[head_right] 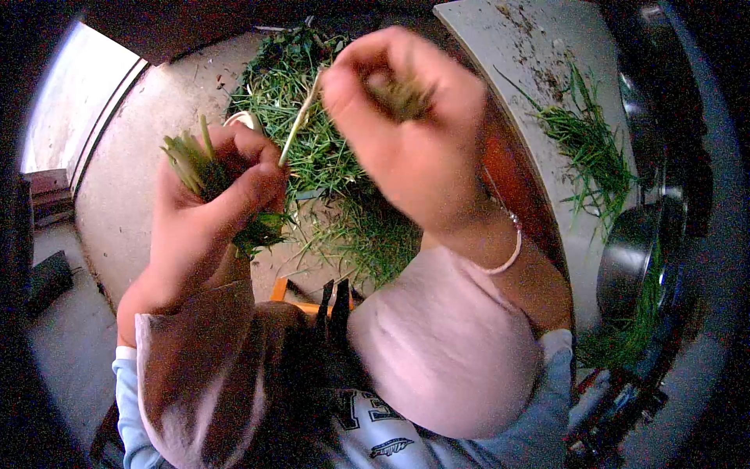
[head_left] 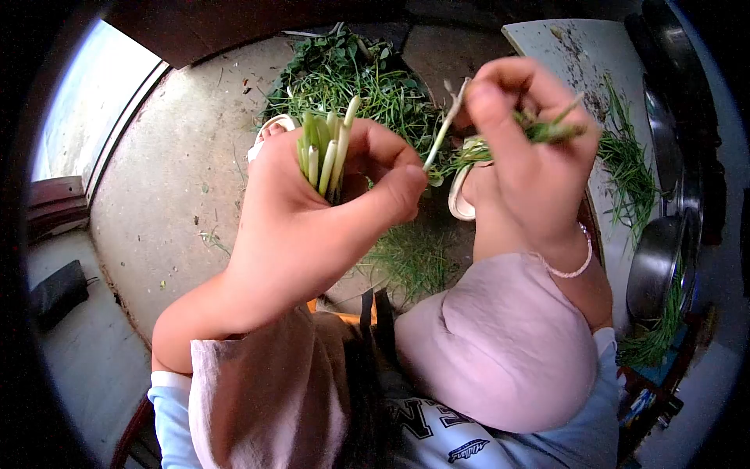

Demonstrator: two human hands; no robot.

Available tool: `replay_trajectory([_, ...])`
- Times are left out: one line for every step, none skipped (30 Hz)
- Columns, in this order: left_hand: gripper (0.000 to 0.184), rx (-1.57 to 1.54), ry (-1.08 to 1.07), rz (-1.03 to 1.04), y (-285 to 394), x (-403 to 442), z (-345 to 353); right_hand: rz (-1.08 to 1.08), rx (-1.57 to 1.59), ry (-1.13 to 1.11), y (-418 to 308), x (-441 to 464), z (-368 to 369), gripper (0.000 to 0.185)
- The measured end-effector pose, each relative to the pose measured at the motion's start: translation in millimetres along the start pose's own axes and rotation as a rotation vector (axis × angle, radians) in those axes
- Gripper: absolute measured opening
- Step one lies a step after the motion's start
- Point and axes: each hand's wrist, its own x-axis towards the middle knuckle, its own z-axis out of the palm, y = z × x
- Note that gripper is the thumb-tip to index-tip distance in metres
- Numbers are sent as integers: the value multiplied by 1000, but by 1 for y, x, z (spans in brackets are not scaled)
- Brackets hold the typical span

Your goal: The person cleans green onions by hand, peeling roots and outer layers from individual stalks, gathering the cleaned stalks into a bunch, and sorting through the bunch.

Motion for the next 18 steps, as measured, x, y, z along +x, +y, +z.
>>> replay_trajectory([9, -1, -1, -1, 1, -1, -1, 15, -18, 56, 3, 3, -1, 4])
replay_trajectory([8, -6, -5, -23, 3, -2, -1, 29, -35, 112, 7, 7, -4, 3])
replay_trajectory([8, -11, -10, -45, 5, -2, -1, 23, -70, 173, 15, 13, -6, 2])
replay_trajectory([8, -11, -10, -45, 4, -2, -1, 3, -34, 211, 27, 16, -7, 5])
replay_trajectory([8, -47, 21, -18, 2, -2, -1, 129, -70, 163, 29, 12, -10, 10])
replay_trajectory([8, -82, 54, 12, 2, -2, -1, 252, -105, 113, 28, 8, -10, 15])
replay_trajectory([8, -81, 58, 16, 3, -1, -3, 222, -57, 27, 27, 6, -8, 13])
replay_trajectory([8, -60, 58, 14, 3, -1, -4, 226, 7, -74, 19, 2, -7, 12])
replay_trajectory([8, -39, 57, 9, 4, 0, -4, 235, 71, -175, 10, -1, -4, 12])
replay_trajectory([8, -41, 62, 9, 4, 0, -4, 55, 105, -254, 12, -3, 1, 12])
replay_trajectory([9, -49, 52, 3, 4, -1, -4, 117, 180, -313, 6, -5, 4, 11])
replay_trajectory([9, -58, 43, -3, 5, -1, -4, 180, 199, -381, -2, -6, 2, 13])
replay_trajectory([9, -62, 47, -4, 6, -1, -4, 245, 214, -448, -11, -6, 0, 14])
replay_trajectory([9, -83, 43, -22, 7, -1, -4, 246, 213, -452, -9, -6, 1, 14])
replay_trajectory([10, -103, 39, -42, 7, 0, -4, 165, 211, -438, -6, -6, 1, 14])
replay_trajectory([10, -103, 40, -42, 5, 0, -5, 84, 209, -423, -5, -5, 2, 14])
replay_trajectory([10, 8, 18, 37, 1, 1, -7, 84, 209, -424, -6, -5, 1, 14])
replay_trajectory([11, 118, -5, 114, -1, 2, -8, 156, 234, -404, -9, -3, 0, 14])
